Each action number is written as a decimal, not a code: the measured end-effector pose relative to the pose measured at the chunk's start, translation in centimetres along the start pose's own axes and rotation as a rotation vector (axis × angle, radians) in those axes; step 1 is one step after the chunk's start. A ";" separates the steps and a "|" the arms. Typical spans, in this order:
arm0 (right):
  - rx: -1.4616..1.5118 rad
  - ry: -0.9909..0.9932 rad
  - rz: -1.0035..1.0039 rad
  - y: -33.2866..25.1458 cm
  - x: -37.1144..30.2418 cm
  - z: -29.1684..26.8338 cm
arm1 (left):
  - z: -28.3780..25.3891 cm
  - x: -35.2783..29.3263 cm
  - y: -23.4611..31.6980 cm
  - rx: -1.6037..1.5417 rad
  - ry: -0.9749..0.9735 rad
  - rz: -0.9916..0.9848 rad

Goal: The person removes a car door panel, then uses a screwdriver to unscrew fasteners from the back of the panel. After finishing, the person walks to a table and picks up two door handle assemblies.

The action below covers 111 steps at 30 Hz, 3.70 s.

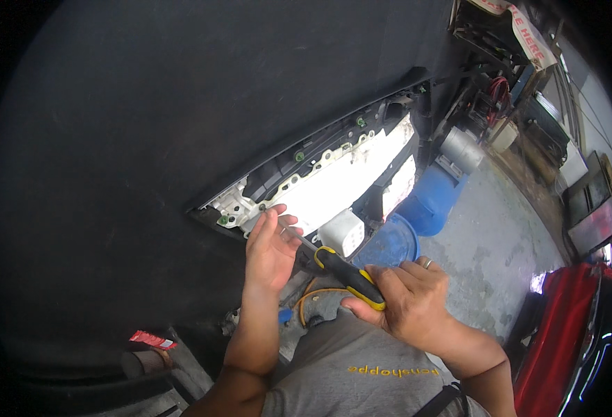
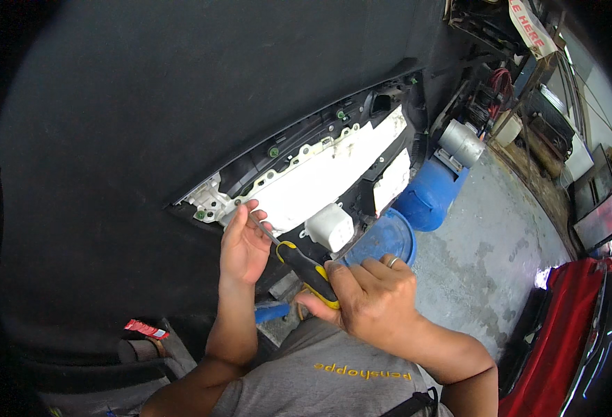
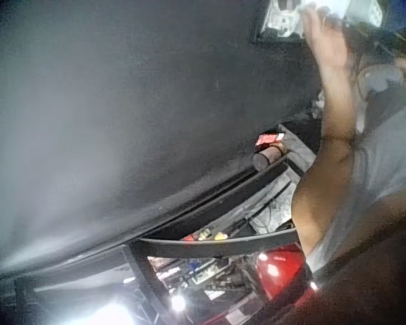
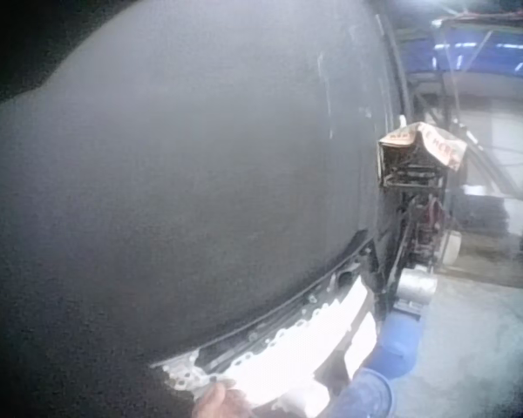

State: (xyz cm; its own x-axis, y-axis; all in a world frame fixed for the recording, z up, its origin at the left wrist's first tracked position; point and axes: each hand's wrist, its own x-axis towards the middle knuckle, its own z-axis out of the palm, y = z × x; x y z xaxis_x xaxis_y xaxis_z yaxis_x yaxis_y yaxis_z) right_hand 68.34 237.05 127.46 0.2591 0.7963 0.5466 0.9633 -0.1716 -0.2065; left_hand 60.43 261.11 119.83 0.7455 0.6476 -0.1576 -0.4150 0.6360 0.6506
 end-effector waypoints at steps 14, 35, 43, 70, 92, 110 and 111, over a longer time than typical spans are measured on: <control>0.691 -0.352 0.494 -1.1 1.0 0.1 | -2.0 0.9 0.1 0.075 -0.092 -0.019; -0.214 -0.214 -0.314 0.2 1.3 -2.0 | -0.3 1.0 -0.3 0.091 0.104 0.065; 0.917 -0.360 0.629 0.0 1.9 -1.4 | -0.8 1.2 -0.1 0.047 0.075 0.057; 0.043 -0.314 -0.006 -1.5 1.8 -1.4 | -1.1 1.1 -0.4 0.004 0.099 0.076; 0.152 -0.278 0.013 -0.5 0.6 -0.4 | -1.7 1.6 -0.7 -0.003 0.105 0.079; 0.546 0.327 0.458 1.9 -10.9 0.1 | -0.9 2.0 0.1 0.133 0.195 0.108; 0.557 0.343 0.560 2.4 -12.9 0.2 | -0.7 2.1 -0.1 0.149 0.186 0.122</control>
State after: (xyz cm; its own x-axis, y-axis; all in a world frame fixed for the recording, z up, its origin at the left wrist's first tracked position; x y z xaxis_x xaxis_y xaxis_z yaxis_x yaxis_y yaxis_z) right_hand 67.30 226.46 119.73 0.7794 0.4446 0.4414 0.5350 -0.1058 -0.8382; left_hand 61.68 262.63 118.91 0.5805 0.7905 -0.1956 -0.4044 0.4884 0.7733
